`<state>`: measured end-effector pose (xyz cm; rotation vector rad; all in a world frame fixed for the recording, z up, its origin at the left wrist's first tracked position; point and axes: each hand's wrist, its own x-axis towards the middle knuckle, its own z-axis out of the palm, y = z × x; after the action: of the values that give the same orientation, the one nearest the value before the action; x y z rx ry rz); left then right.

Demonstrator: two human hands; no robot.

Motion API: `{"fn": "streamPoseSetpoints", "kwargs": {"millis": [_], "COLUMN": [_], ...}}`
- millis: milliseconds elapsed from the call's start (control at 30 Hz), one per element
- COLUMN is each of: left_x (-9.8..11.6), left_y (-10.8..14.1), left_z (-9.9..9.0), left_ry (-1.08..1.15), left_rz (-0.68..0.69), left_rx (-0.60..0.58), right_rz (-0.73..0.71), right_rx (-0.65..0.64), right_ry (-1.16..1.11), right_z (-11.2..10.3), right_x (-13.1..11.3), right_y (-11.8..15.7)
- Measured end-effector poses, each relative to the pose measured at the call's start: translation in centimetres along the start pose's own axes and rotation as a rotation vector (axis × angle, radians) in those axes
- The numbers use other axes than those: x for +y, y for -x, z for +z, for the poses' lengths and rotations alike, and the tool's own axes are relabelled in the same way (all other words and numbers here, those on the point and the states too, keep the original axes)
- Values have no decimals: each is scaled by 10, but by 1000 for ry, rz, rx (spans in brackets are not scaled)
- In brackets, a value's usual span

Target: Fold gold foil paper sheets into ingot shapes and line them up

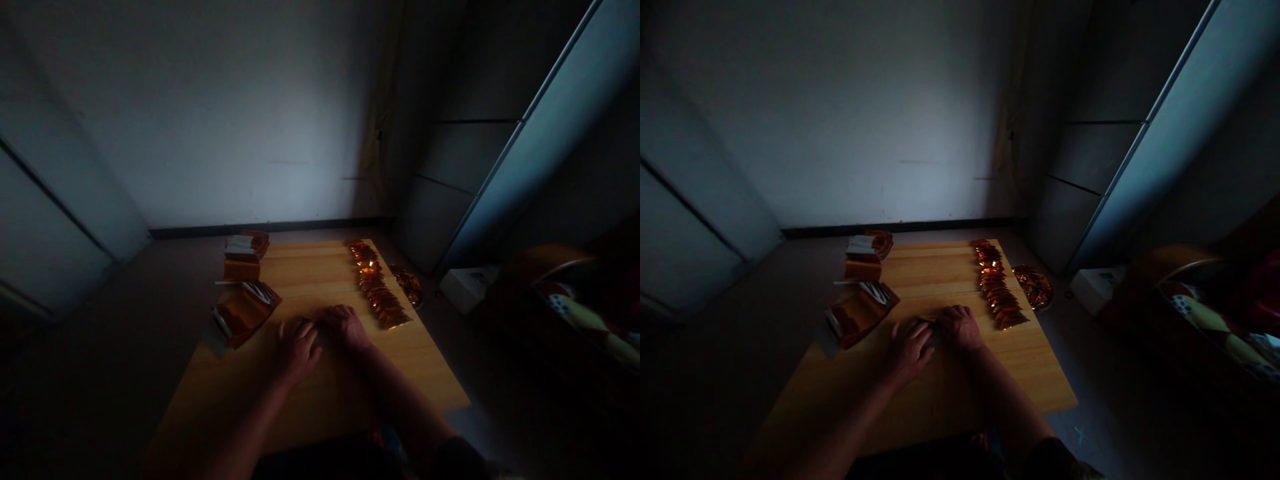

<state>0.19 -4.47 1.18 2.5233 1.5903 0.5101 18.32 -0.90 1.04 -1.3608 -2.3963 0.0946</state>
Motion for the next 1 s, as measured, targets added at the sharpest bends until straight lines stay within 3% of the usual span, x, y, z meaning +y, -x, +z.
{"fn": "streamPoseSetpoints", "kwargs": {"millis": [1000], "left_x": [5], "left_y": [5], "left_z": [-5], "left_ry": [-124], "left_rz": [-1], "left_rx": [93], "right_rz": [2], "right_rx": [-2], "right_ry": [37], "right_z": [3], "right_x": [1], "right_y": [1]}}
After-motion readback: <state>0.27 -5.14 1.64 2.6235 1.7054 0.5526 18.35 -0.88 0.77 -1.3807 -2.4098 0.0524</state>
